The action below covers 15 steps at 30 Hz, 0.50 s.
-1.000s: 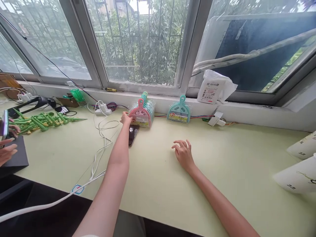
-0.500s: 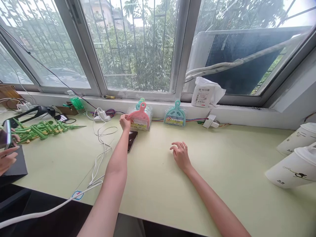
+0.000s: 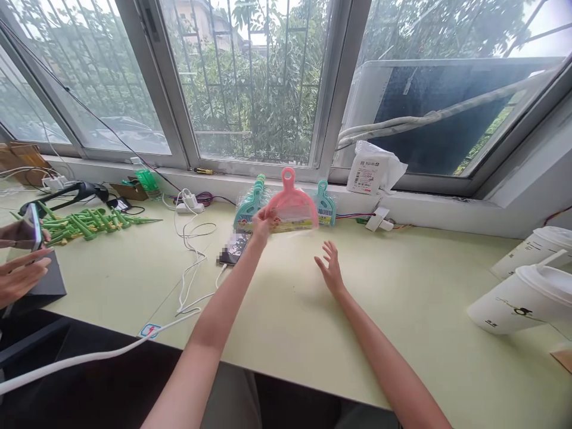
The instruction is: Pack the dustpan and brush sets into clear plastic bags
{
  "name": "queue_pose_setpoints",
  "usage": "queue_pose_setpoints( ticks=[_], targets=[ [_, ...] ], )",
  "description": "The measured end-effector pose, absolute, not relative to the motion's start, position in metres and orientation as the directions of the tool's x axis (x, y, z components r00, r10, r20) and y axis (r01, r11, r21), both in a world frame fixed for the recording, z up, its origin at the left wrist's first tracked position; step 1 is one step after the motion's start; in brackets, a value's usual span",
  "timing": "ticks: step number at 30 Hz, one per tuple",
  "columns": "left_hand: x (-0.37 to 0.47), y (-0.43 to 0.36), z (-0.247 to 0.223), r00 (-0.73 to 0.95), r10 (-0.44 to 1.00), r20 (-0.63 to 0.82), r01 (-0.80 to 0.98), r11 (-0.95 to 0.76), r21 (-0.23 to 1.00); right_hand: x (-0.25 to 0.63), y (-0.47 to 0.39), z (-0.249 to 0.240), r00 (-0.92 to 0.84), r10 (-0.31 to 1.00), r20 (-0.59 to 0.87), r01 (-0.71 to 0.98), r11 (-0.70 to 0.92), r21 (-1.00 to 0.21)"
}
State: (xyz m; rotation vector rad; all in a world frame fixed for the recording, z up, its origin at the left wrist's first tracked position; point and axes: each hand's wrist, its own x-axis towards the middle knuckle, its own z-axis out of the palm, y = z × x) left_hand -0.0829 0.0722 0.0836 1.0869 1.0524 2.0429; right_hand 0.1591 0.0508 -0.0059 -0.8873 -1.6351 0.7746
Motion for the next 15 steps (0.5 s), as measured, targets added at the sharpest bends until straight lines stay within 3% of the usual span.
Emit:
queue_pose_setpoints(
  ticks=[3,8,10,12,15],
  targets=[
    [-0.027,0.055,0.066,-0.333,0.896,0.295,-0.225,-0.380,0.897,0.162,0.053,-0.003,-0.120,0.933,0.340,-0.121,0.326,-0.938],
    [0.014,0.046,0.038,-0.160,0.949,0.271,-0.308,-0.309,0.900,0.179,0.048,0.002,-0.060,0.987,0.146,-0.274,0.124,-0.954],
    [0.014,0.050,0.026,-0.136,0.966,0.219,-0.320,-0.252,0.913,0.189,0.046,0.002,-0.058,0.994,0.095,-0.234,0.079,-0.969],
    [0.014,0.055,0.012,-0.184,0.971,0.153,-0.324,-0.207,0.923,0.199,0.045,0.001,0.078,0.994,0.071,-0.098,0.078,-0.992],
    [0.016,0.058,-0.006,-0.320,0.945,0.068,-0.347,-0.184,0.920,0.207,0.042,0.003,0.420,0.859,0.292,0.221,0.215,-0.951]
  ],
)
